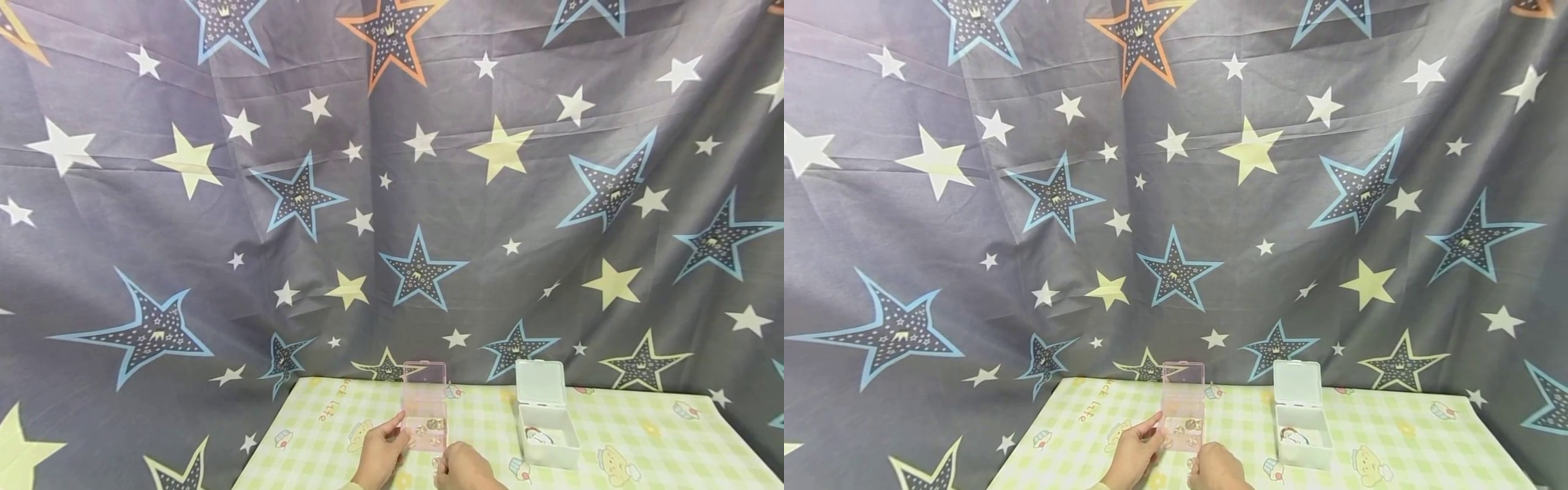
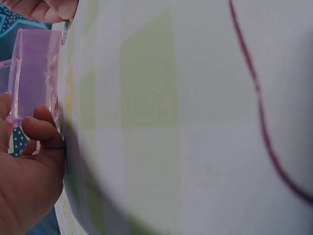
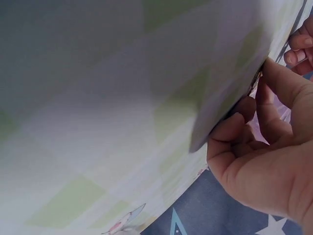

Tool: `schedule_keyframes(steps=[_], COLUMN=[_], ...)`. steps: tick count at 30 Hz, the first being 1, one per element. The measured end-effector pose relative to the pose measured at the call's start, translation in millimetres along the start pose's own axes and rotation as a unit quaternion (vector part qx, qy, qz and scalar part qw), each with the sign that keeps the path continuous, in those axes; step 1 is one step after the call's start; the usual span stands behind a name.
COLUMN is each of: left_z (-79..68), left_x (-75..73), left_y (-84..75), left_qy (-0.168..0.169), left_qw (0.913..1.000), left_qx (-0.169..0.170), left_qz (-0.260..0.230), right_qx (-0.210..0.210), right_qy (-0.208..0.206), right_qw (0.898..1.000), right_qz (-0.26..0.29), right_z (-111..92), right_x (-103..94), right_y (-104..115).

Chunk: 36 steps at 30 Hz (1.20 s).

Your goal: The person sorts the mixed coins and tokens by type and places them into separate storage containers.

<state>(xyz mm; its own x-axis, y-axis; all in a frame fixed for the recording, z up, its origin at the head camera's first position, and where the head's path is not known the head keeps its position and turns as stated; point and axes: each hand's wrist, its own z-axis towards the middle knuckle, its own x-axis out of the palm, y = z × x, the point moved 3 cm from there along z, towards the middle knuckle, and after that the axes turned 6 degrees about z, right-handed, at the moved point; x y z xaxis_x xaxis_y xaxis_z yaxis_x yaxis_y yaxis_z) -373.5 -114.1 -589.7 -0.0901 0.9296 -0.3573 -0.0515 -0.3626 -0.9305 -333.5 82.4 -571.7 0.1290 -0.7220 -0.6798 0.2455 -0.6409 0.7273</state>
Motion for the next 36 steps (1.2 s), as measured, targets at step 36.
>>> schedule_keyframes(steps=[36], left_z=[2.1], left_x=[-0.9], left_y=[1.3], left_qy=[0.012], left_qw=[0.9999], left_qx=[-0.003], left_qz=[0.003], right_qx=[0.049], right_qy=[0.03], right_qw=[0.998], right_qz=[-0.042], right_z=[-6.0], right_x=[-9.8], right_y=[4.2])
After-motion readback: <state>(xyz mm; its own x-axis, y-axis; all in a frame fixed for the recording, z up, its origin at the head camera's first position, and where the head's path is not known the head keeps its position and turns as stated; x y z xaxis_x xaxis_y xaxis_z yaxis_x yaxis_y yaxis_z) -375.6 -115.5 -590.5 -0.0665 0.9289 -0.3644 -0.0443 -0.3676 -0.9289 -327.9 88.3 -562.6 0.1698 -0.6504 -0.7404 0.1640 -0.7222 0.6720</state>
